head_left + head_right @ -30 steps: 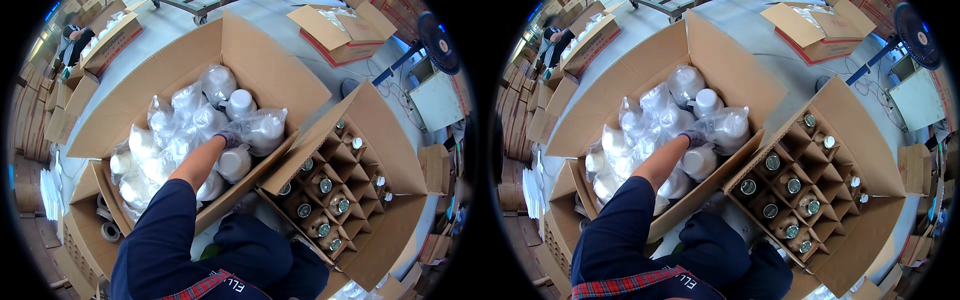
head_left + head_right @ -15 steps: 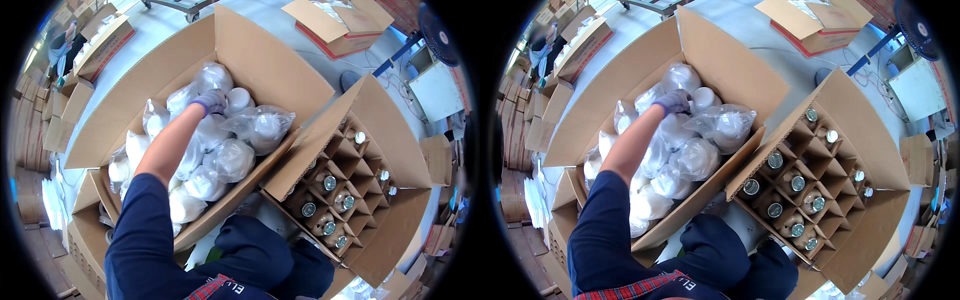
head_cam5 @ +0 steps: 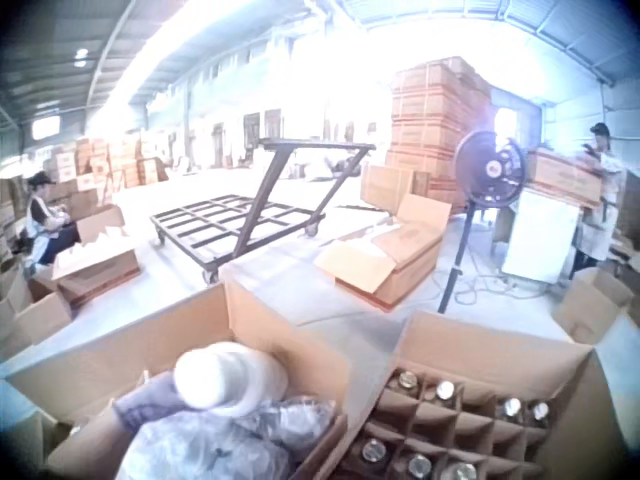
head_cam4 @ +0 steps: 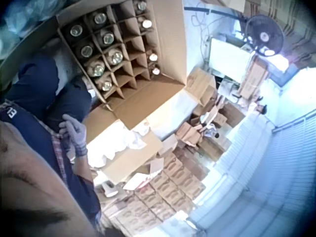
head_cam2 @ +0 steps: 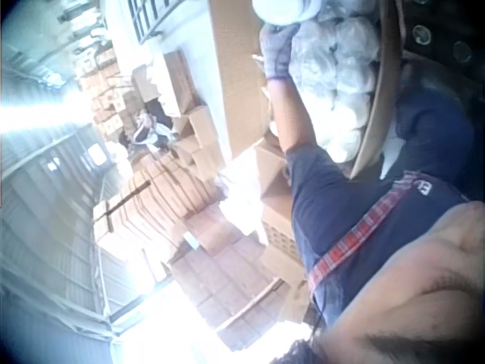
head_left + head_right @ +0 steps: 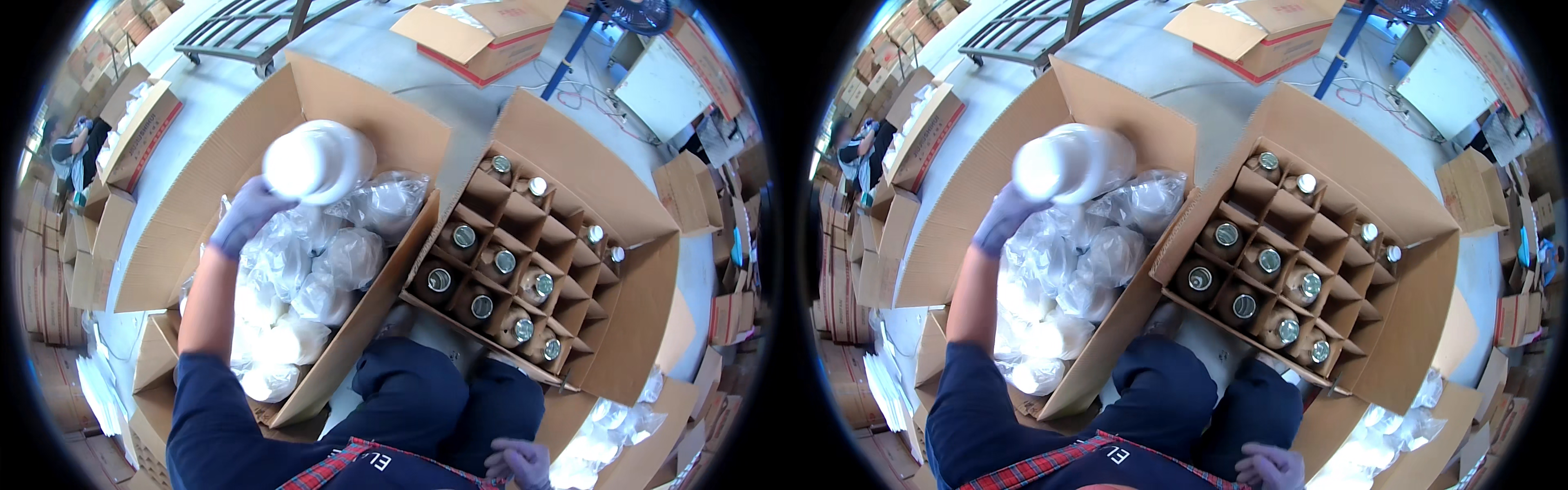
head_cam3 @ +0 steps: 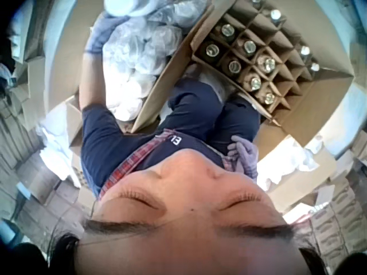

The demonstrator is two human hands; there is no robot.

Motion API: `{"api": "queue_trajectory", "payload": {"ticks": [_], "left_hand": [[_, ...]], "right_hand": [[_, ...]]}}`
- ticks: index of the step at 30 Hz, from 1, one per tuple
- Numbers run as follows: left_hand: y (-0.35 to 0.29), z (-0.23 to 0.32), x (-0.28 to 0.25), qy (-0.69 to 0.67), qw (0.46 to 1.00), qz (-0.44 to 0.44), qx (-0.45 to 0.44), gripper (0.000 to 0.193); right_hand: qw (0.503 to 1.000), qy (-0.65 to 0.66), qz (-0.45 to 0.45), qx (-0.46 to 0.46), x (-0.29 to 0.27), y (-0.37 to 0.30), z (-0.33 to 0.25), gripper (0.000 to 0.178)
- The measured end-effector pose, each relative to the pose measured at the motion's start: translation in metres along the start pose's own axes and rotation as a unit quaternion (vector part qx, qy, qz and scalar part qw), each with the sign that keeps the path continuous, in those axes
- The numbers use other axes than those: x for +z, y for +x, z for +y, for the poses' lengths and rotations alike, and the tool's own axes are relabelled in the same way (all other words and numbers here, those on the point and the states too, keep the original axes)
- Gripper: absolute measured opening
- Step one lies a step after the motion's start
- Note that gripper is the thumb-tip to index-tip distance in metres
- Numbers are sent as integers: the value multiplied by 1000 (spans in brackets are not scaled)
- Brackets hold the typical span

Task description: The person assembles a white thermos by inserting a metal liner and a black seal, then screwing on the lid. They wrap the finished thermos in a plastic bag and place it in a cardboard box. The person repeats this process for multiple units.

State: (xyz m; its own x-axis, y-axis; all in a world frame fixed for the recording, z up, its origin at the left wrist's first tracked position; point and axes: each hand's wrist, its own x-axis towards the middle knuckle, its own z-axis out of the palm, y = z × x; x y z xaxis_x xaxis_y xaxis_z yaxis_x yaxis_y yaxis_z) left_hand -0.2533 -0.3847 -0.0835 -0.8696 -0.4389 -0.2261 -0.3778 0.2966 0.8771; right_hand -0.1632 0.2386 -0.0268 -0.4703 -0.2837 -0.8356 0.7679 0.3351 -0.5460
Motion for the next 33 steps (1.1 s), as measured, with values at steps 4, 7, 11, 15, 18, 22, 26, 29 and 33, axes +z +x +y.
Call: {"api": "queue_trajectory", "payload": {"ticks": [4,7,11,15,18,22,26,29,33], "left_hand": [[-151,77,33,-453,883,-105,57,52],[-223,98,97,-272,953,-121,53,48],[-254,96,175,137,906,-215,337,47],[-241,99,162,86,899,-252,347,33],[-261,165,210,-91,958,-93,256,16],[-238,142,257,-21,917,-170,360,22],[-214,143,285,-134,902,-184,368,26],[-209,146,275,-163,924,-215,270,40],[-212,141,282,-277,940,-146,136,48]], "right_hand": [[945,-64,70,-313,5,33,-45,36],[888,-8,9,-459,20,70,-100,62],[823,75,-35,-561,14,54,-151,58],[742,-202,-4,-639,0,33,-103,17],[765,-484,-113,-411,3,-1,-111,24],[834,-180,206,-479,-88,106,-183,24],[709,-388,499,-314,-231,321,-227,42],[698,-487,495,-178,-263,403,-250,47],[761,-439,451,-155,-259,434,-246,55]]}}
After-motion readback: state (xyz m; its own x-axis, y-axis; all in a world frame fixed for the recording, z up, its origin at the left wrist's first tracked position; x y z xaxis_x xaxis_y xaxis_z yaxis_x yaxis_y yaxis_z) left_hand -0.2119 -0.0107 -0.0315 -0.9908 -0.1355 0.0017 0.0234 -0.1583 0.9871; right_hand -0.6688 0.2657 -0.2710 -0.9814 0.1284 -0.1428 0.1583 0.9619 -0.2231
